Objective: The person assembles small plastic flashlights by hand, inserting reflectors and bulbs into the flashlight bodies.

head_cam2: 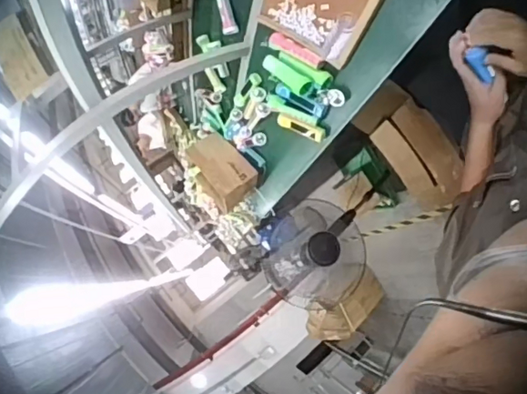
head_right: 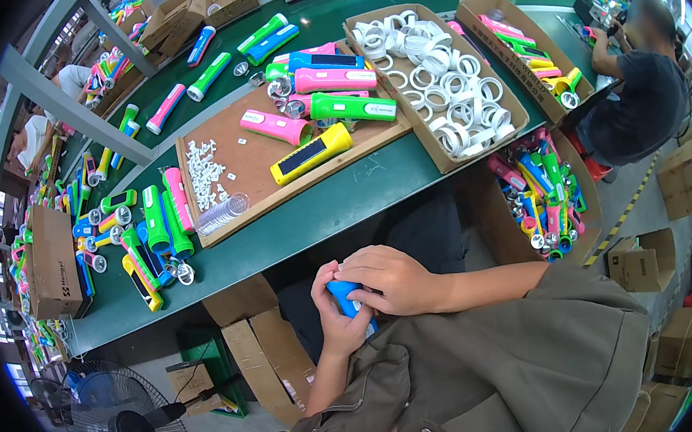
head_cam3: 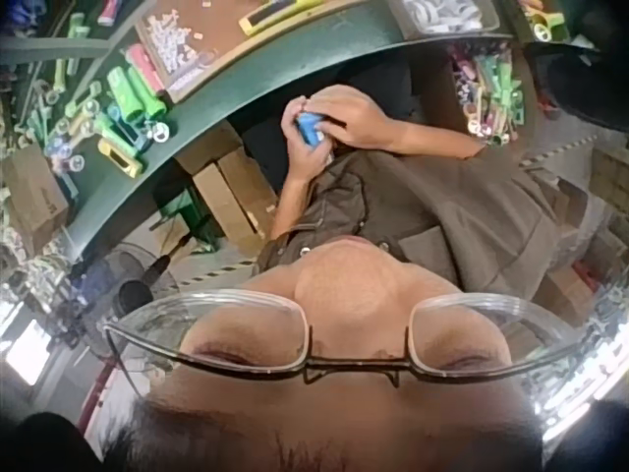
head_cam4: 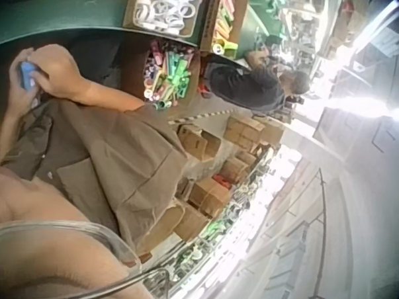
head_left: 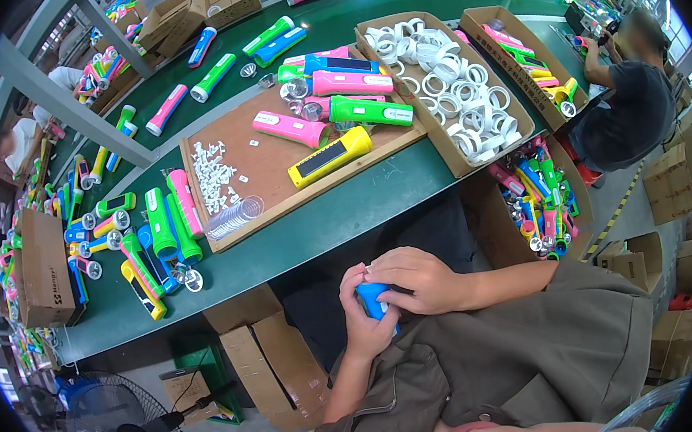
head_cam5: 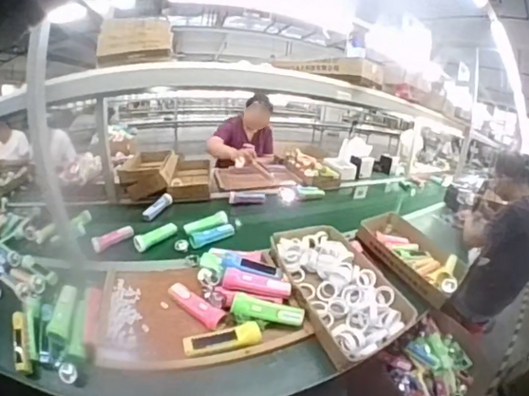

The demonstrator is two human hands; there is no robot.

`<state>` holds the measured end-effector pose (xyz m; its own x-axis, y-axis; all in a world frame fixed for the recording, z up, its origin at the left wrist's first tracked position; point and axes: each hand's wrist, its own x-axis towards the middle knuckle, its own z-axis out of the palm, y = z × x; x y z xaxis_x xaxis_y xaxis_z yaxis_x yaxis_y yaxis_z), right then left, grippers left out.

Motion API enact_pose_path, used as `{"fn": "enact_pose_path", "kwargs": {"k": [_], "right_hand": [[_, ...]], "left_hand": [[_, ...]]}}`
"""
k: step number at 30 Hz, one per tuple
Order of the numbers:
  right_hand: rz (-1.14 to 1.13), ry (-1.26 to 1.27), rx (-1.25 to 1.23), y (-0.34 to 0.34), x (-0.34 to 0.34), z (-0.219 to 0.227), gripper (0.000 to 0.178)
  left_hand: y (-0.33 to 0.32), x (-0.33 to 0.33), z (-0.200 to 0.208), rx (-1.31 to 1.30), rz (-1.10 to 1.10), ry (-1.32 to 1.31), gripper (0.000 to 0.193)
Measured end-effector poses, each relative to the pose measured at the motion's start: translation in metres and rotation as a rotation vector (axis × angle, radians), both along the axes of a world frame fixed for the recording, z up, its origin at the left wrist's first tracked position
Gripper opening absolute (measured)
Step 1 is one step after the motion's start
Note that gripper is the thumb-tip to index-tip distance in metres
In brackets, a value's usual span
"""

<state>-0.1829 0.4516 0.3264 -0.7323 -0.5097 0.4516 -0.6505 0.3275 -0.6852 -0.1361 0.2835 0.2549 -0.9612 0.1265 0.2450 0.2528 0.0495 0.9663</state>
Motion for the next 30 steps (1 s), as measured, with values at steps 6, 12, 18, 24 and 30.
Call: {"fn": "enact_pose_path", "kwargs": {"k": [6,12,18,24,30], "right_hand": [[0.283,-0.137,0.039,0.028,-0.040,0.022,0.025],[-0.910,0.311,0.455,0.195,-0.221,0.034,0.031],[-0.972,-0.040,0.987,0.243,-0.232,0.011,0.033],[-0.939,-0.294,0.631,0.250,-0.228,0.029,0.017],[-0.402,-0.320,-0.289,0.181,-0.189,0.075,0.019]], "left_hand": [[-0.006,-0.001,-0.003,0.034,-0.074,-0.001,0.077],[-0.023,0.004,0.001,-0.076,-0.080,0.119,0.077],[-0.036,0.012,-0.010,-0.046,0.033,0.129,0.080],[-0.044,0.013,-0.020,-0.029,0.101,0.092,0.081],[-0.033,-0.013,0.019,-0.197,0.080,0.286,0.074]]}}
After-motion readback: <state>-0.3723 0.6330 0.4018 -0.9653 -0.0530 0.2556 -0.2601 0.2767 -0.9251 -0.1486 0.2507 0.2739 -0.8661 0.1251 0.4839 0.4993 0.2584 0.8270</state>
